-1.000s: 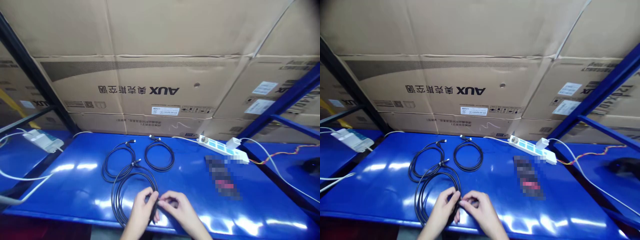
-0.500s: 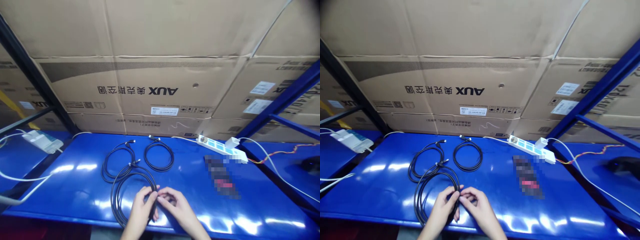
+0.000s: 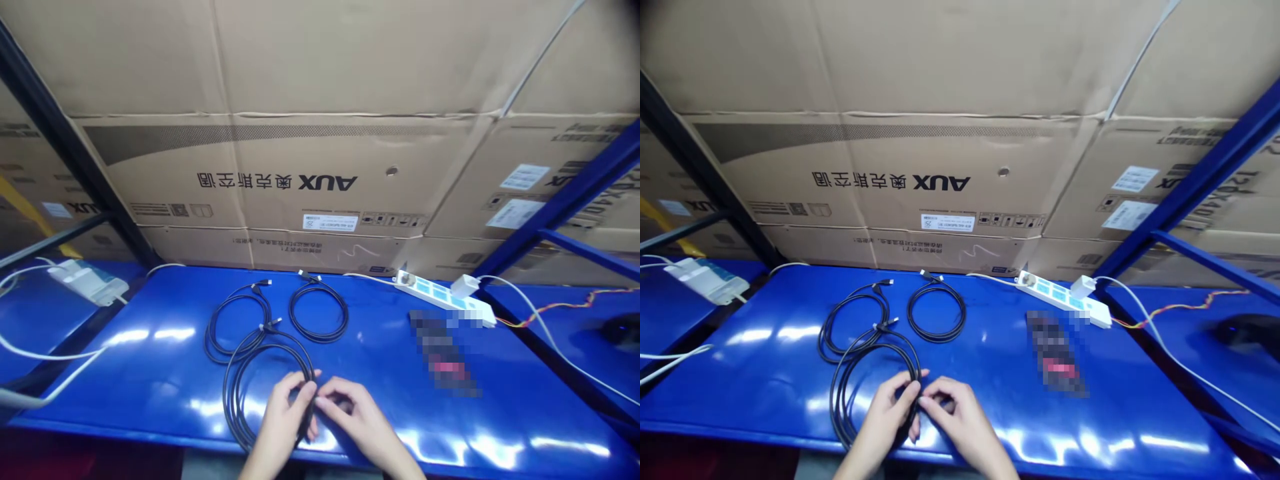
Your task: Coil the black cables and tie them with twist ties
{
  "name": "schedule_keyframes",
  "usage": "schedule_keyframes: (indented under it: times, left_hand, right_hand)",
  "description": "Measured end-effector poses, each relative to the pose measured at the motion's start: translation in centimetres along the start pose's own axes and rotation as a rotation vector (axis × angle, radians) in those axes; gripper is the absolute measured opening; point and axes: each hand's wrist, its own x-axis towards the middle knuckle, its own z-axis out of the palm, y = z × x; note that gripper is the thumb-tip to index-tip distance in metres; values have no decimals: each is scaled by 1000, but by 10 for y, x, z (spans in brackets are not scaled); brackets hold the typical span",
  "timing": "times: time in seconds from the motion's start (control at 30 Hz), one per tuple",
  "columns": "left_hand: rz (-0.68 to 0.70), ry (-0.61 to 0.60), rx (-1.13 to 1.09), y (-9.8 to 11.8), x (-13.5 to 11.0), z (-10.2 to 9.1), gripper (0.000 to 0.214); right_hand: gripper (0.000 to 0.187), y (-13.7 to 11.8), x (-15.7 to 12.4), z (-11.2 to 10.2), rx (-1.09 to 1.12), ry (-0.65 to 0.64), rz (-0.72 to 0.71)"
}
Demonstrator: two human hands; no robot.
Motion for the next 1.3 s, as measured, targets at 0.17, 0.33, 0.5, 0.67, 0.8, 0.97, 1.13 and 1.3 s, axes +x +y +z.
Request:
schedule_keyframes:
  times: [0.17, 0.33, 0.5, 0.67, 0.8, 0.97, 1.13, 1.3]
  left_hand:
    - [4, -28, -23, -2, 0, 0, 75]
    - [1, -40, -13, -6, 1, 0, 73]
    - [11, -45, -19, -5, 2, 0, 74]
    - [33, -20, -21, -5, 2, -1, 71]
    - [41, -11, -12, -6, 1, -1, 66]
    - [56, -4, 4, -6, 1, 0, 63]
    - [75, 2, 24, -5, -1, 0, 61]
    - [77, 2, 20, -6, -1, 0, 60]
  right_hand:
    - [29, 5, 1, -5, -114, -66, -89]
    - [29, 13, 1, -6, -189, -50, -165]
    - [34, 14, 1, 5, -124, 7, -100]
    - [35, 11, -2, 12, 120, -68, 85]
    - [49, 18, -3, 10, 257, -27, 229]
    - [55, 25, 4, 9, 336, 60, 339]
    - [56, 15, 5, 8, 373, 49, 367]
    - [59, 13, 3, 6, 383, 55, 345]
